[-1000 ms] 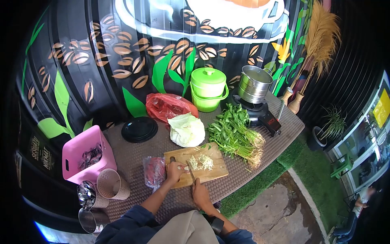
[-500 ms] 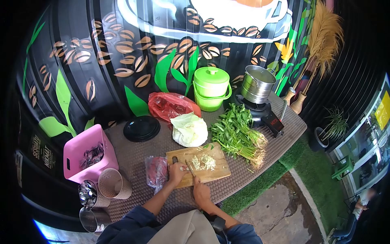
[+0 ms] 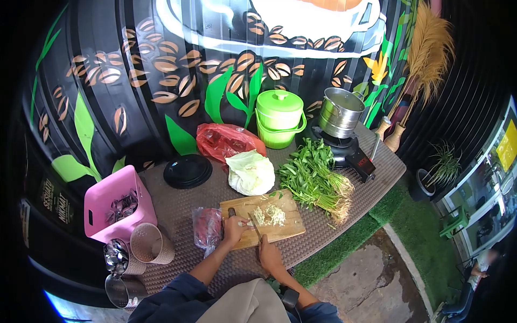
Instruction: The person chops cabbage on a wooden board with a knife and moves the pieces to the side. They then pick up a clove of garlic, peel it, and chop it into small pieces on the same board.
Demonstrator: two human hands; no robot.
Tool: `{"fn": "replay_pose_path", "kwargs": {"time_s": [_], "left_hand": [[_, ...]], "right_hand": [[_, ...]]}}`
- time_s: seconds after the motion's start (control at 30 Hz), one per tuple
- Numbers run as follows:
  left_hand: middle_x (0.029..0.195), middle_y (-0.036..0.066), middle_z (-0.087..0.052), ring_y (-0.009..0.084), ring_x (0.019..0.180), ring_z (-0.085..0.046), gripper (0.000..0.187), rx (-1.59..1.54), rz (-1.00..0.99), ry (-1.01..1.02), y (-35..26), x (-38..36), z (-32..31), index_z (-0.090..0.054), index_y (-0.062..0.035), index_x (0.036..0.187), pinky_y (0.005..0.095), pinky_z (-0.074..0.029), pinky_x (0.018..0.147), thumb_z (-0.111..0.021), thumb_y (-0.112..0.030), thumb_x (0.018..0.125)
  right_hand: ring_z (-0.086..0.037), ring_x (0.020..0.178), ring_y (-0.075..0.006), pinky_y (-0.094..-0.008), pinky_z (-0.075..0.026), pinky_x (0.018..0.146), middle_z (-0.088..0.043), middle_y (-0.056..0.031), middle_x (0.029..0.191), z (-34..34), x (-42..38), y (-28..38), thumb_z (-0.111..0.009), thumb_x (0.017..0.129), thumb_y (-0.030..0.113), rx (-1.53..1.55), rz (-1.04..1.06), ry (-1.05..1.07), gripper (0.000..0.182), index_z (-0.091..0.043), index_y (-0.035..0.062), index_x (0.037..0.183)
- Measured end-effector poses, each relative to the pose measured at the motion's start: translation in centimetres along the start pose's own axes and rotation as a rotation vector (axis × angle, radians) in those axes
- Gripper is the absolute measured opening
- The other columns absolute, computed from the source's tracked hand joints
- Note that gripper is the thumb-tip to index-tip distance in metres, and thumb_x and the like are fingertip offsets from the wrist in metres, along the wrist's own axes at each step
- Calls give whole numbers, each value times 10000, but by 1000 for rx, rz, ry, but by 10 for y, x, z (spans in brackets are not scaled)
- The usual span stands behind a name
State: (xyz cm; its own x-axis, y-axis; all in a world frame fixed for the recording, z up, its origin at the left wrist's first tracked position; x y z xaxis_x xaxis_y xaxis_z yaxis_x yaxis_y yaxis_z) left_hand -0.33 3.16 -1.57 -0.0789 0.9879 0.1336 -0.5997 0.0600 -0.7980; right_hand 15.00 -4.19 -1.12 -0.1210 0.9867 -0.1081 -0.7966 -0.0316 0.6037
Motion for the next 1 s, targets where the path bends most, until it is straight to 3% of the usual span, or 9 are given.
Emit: {"fn": "replay_pose_path", "kwargs": {"time_s": [0.27, 0.33, 0.4, 0.57, 1.0], "left_hand": [[830, 154, -675, 270, 760, -653, 297, 3, 39, 17, 5, -1, -3, -709, 2, 854, 341, -512, 701, -826, -134, 617], [853, 157, -673, 276, 781, -648, 279, 8, 61, 16, 12, -2, -3, -710, 0, 857, 345, -510, 716, -815, -126, 631], [875, 159, -672, 292, 818, -636, 233, 47, -106, -6, 9, -2, -6, -711, 2, 855, 356, -503, 759, -787, -103, 661], [875, 162, -677, 290, 857, -642, 253, 7, -121, 9, 10, -2, -8, -712, 8, 874, 351, -499, 767, -788, -130, 676], [862, 150, -670, 289, 826, -630, 212, -30, -79, -23, 6, -4, -4, -721, -18, 859, 352, -492, 769, -769, -122, 681]], "right_hand": [[-627, 639, -425, -495, -495, 546, -608, -238, 659, -25, 1, -3, -425, 887, 92, -272, 34, -73, 141, -379, 42, 1011], [-627, 651, -431, -501, -492, 548, -607, -247, 659, -16, 2, -3, -421, 891, 94, -240, 49, -51, 142, -380, 39, 1015], [-627, 664, -436, -508, -490, 550, -605, -255, 659, -11, 5, -1, -416, 894, 97, -212, 59, -33, 142, -381, 37, 1019], [-617, 675, -456, -549, -474, 582, -605, -265, 665, -11, 25, -4, -391, 947, 202, -111, 65, -107, 187, -402, 44, 1046], [-598, 667, -477, -571, -454, 582, -599, -277, 670, -1, 2, -3, -411, 951, 249, -90, 39, -30, 205, -386, 54, 1008]]}}
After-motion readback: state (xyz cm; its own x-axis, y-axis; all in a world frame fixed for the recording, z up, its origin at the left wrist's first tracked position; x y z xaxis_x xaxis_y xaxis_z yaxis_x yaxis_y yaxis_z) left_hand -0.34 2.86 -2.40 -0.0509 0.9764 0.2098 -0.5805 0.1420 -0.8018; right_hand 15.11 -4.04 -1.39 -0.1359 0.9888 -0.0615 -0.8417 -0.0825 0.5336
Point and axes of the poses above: each hand's wrist, its own x-axis towards the middle knuckle, its own z-axis out of the back of the hand, y = z × x, the point moved 6 cm from there along x, towards the middle knuckle
